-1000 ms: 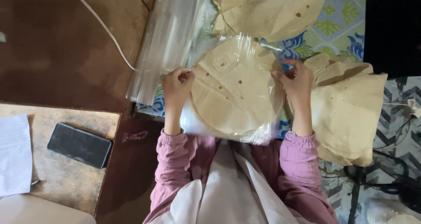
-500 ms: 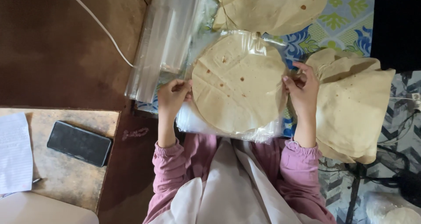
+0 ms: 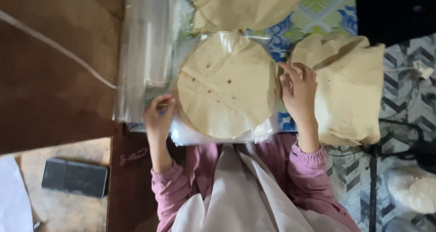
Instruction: The person sorts and stacks flatbreads on a workspace, placing some into clear plastic bags by hand while another person assists by moving bread around.
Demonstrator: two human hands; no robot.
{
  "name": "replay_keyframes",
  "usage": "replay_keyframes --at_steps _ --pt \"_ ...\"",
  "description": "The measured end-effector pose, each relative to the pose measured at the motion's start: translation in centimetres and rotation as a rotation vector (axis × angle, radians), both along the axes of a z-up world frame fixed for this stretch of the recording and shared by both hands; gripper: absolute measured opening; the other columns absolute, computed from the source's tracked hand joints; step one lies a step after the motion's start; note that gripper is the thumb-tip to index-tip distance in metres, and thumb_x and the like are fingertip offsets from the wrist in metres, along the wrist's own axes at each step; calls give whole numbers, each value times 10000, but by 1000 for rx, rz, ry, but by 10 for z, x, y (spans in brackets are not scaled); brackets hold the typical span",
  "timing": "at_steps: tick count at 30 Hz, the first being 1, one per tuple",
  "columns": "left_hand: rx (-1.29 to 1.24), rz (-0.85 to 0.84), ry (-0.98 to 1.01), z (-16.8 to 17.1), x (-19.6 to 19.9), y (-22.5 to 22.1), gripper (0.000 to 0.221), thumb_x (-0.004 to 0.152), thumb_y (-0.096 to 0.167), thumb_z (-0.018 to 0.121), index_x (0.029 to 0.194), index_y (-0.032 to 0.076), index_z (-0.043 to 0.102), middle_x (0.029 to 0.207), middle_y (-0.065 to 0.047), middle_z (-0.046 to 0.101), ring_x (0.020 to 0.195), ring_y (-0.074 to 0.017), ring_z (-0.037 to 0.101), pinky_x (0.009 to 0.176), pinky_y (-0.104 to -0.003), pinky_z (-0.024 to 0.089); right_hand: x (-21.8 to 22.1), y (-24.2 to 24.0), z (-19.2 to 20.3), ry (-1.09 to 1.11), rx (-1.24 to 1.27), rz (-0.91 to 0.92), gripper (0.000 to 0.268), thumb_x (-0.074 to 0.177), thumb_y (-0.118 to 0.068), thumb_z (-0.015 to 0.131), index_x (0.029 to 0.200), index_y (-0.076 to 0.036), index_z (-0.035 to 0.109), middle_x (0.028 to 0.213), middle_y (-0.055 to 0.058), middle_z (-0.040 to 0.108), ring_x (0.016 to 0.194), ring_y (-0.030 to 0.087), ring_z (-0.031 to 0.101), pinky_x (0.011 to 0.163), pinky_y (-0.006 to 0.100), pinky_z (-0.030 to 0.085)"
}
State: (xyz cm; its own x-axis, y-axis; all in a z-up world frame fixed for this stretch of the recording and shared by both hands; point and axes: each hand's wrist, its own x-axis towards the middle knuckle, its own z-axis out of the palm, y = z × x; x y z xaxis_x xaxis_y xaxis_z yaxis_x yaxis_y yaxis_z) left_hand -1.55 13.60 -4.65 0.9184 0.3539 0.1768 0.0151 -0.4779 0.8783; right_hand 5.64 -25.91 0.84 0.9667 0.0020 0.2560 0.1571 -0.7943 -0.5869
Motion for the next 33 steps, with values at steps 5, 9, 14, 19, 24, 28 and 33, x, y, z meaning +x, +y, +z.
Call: replay_keyframes --at_steps 5,9,14,19,24,28,33 --pt "-91 92 83 52 -13 -11 181 990 132 693 1148 44 711 1053 -34 710 865 -113 646 673 -252 542 -2 -94 -46 -46 -349 -221 525 1066 -307 608 1540 -87 560 1556 265 446 1434 464 348 1099 646 298" --pt "71 143 84 80 -18 -19 158 1008 126 685 1137 38 713 1054 -37 722 873 -125 663 662 -271 527 23 -218 -133 -90 -696 -251 555 1155 -351 470 1520 67 464 1527 360 434 1431 521 399 1140 619 334" --pt "87 143 22 89 -23 -25 142 1023 116 693 1132 28 714 1028 -59 721 869 -141 665 706 -285 535 68 -254 -110 38 -248 -353 453 1172 -302 430 1365 80 580 1309 369 604 1164 498 595 968 539 474" --pt "158 114 -55 72 -28 -34 132 1040 95 705 1141 10 711 1036 -80 725 873 -160 682 787 -306 553 77 -274 -119 130 166 -504 347 1130 -262 509 1144 19 713 1097 312 720 963 396 697 839 478 513" --pt "206 165 -23 87 -38 -30 131 1029 90 704 1132 11 726 1011 -94 728 838 -154 694 633 -268 554 70 -231 -84 -275 -143 -592 124 1005 -82 676 1011 39 703 976 241 685 868 408 670 762 483 520" --pt "272 207 -72 87 -56 -11 140 1020 90 727 1132 7 720 991 -91 723 844 -152 686 632 -250 530 57 -222 -71 -332 -116 -665 49 941 -24 692 973 13 694 974 202 688 864 376 683 760 457 535" --pt "219 292 6 65 -77 10 146 1036 107 743 1146 13 724 965 -81 725 820 -136 663 621 -246 454 54 -219 -71 -380 -450 -529 119 836 3 747 945 -4 699 1001 202 674 933 341 670 794 442 555"
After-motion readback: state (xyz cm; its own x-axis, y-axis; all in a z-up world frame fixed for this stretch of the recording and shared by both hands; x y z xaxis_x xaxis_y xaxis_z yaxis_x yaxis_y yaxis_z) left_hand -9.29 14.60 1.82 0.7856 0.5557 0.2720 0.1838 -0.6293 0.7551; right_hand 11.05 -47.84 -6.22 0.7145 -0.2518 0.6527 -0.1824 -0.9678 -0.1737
